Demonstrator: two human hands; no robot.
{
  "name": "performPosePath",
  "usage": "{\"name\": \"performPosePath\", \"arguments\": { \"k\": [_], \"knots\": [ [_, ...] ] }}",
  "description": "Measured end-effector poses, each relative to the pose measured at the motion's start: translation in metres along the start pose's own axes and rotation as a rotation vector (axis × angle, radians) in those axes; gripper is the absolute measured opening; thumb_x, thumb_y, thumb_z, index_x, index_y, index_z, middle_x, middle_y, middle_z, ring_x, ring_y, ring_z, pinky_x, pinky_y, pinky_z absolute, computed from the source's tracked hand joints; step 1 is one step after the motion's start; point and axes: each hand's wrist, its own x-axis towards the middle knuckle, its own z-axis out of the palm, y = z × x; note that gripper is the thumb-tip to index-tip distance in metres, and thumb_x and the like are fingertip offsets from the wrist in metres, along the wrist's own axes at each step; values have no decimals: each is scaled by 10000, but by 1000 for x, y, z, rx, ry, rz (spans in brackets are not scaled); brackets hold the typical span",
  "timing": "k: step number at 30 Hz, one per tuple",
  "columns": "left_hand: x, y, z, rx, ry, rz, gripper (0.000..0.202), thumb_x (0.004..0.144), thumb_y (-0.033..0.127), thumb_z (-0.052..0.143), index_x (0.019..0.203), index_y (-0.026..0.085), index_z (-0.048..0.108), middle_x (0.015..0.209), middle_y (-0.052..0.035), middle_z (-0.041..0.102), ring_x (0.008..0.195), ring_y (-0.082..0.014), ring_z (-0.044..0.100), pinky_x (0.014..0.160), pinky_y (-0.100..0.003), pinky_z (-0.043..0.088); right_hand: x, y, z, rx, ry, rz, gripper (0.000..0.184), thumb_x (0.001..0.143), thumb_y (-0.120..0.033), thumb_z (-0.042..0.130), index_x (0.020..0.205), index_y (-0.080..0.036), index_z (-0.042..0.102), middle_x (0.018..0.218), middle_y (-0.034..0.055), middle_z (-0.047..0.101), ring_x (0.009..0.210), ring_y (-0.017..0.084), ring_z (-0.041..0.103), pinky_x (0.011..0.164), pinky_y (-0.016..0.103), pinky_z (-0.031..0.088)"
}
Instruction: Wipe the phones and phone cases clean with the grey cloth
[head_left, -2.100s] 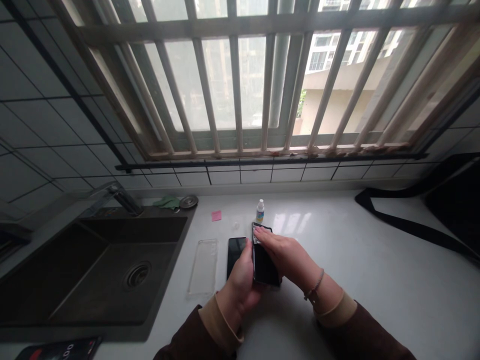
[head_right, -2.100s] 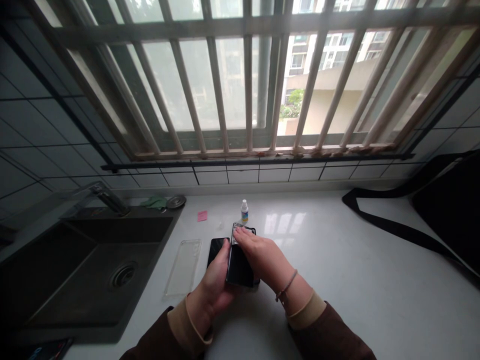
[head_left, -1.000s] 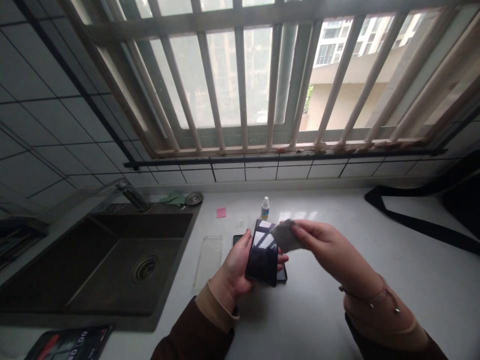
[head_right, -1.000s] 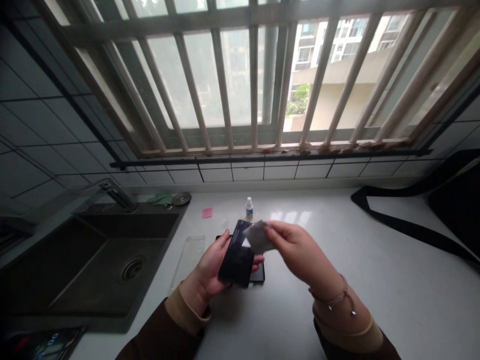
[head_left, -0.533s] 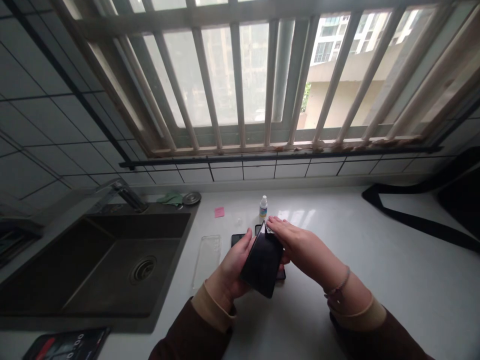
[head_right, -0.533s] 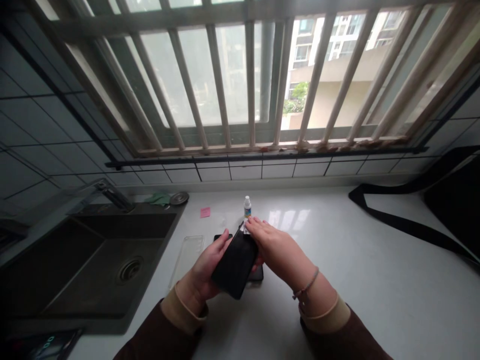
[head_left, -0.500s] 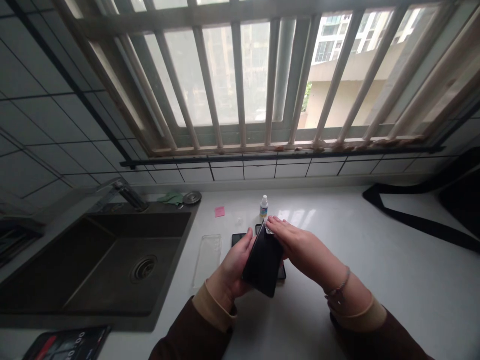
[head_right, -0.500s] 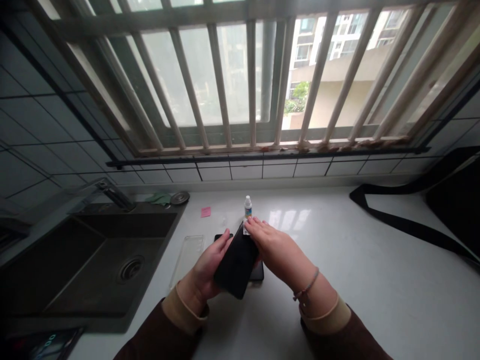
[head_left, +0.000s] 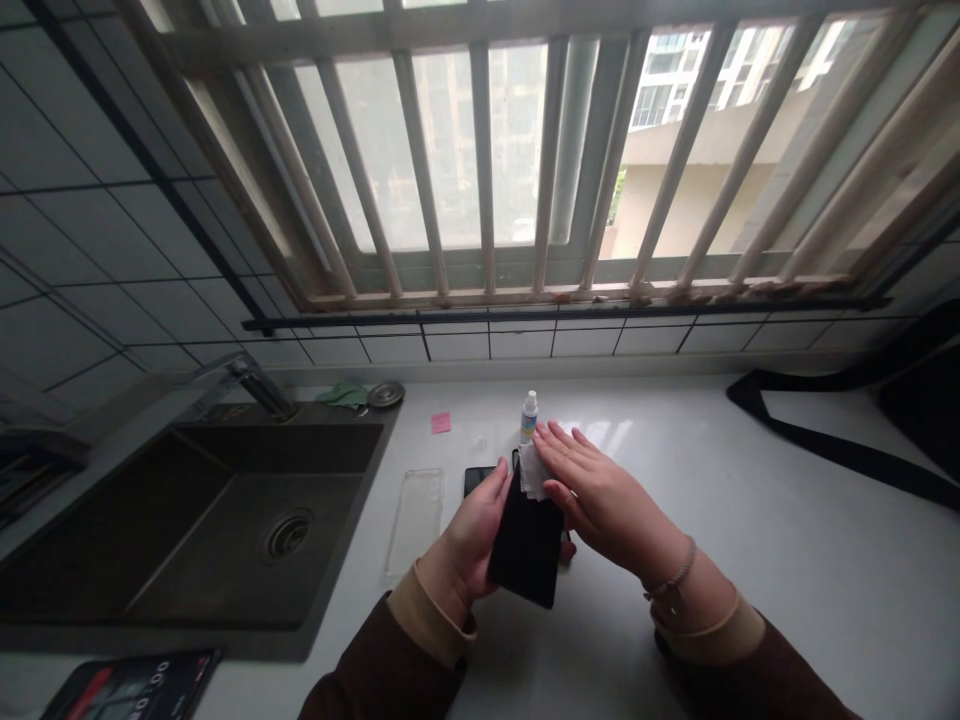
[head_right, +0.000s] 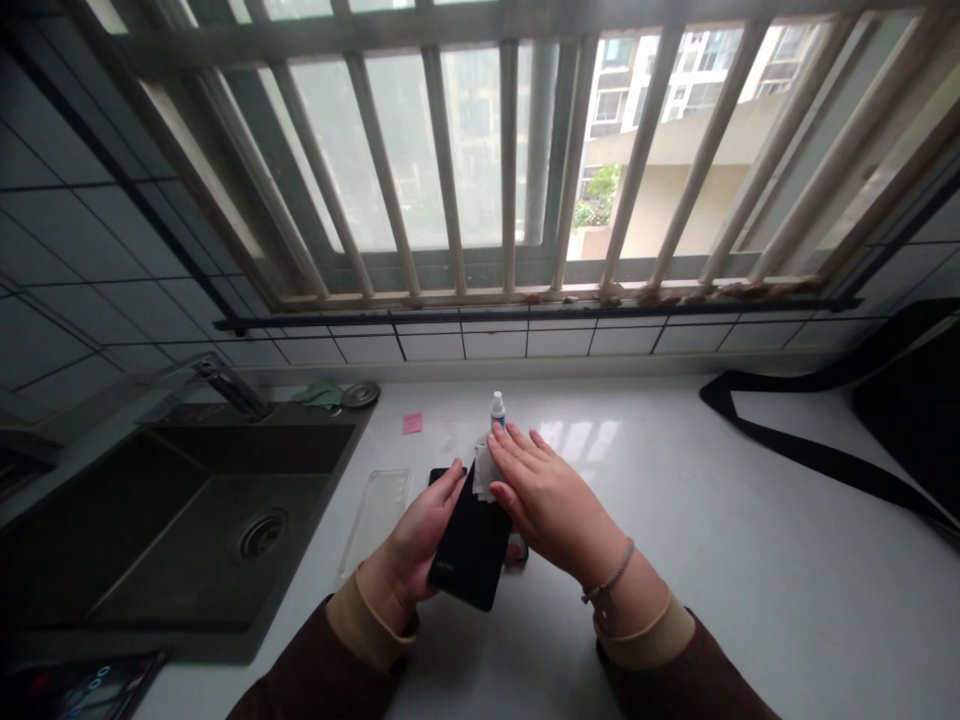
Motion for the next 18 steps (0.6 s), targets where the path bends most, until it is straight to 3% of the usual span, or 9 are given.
{"name": "performPosePath", "arguments": {
  "k": [5,13,18],
  "knots": [
    [3,0,2,-57,10,111,587,1103,553,395,1533,190,562,1256,-171,763,1001,-290,783,956,-460,594,0,-2,3,-18,-66,-65,592,1101,-299,503,1669,-208,366,1670,150,451,1583,315,375,1283,624,360],
    [10,-3,0,-123,106,175,558,1120,471,403,1517,115,568,1304,-166,750,1214,-282,723,1117,-414,515,2,-10,10,-7,-163,-61,631,1086,-320,524,1675,-175,352,1698,148,397,1598,315,344,1291,587,361],
    [9,3,0,-183,160,195,595,1123,465,389,1517,45,537,1294,-205,743,1234,-269,715,1144,-377,490,2,-20,10,14,-218,-112,679,1074,-349,547,1688,-172,318,1713,135,362,1609,329,316,1304,606,322]
  ]
}}
